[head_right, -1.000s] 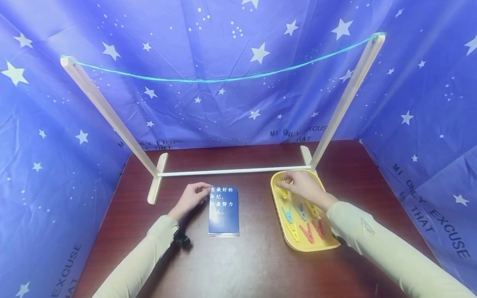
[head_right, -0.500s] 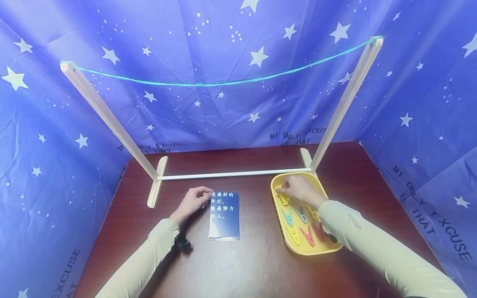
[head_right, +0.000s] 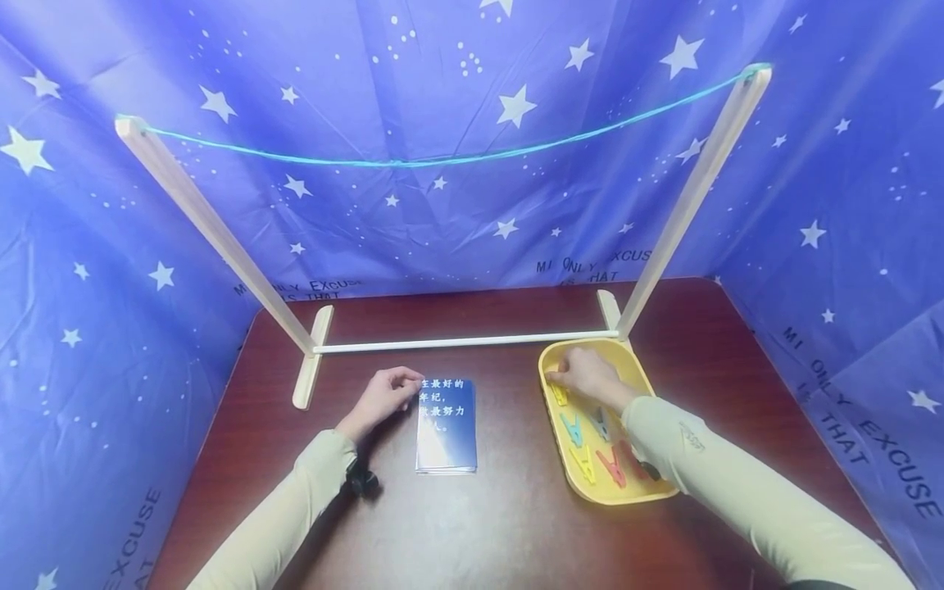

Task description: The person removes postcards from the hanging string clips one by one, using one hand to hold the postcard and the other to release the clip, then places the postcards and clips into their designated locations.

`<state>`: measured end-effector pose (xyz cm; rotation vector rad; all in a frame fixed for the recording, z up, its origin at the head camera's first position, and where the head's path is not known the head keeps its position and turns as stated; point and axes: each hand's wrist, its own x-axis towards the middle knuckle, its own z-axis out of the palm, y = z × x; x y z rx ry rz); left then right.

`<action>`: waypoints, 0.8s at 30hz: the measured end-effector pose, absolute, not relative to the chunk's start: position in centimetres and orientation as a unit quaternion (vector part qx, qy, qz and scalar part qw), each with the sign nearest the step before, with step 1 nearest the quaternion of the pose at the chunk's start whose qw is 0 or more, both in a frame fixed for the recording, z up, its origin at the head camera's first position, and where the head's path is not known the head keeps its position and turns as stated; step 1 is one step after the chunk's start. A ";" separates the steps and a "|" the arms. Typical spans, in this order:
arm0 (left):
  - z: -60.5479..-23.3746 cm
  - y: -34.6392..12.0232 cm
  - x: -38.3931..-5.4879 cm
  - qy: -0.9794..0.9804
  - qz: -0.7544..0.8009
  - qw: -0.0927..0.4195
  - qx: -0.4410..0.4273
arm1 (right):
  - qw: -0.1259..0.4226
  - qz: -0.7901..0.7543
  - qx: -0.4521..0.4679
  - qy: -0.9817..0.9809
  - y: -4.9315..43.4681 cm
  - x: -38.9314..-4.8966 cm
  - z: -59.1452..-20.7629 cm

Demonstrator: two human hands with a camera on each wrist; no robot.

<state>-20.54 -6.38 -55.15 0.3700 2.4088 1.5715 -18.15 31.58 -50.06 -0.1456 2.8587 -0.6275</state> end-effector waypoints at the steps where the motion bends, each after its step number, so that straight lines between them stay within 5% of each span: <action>1: -55.1 -6.4 -20.5 0.825 0.539 0.121 0.124 | 0.105 -0.213 -0.050 0.970 31.5 -18.2 -50.1; 24: -55.2 -6.3 -20.7 0.830 0.526 0.130 0.131 | 0.092 -0.198 -0.043 0.975 31.2 -17.5 -50.3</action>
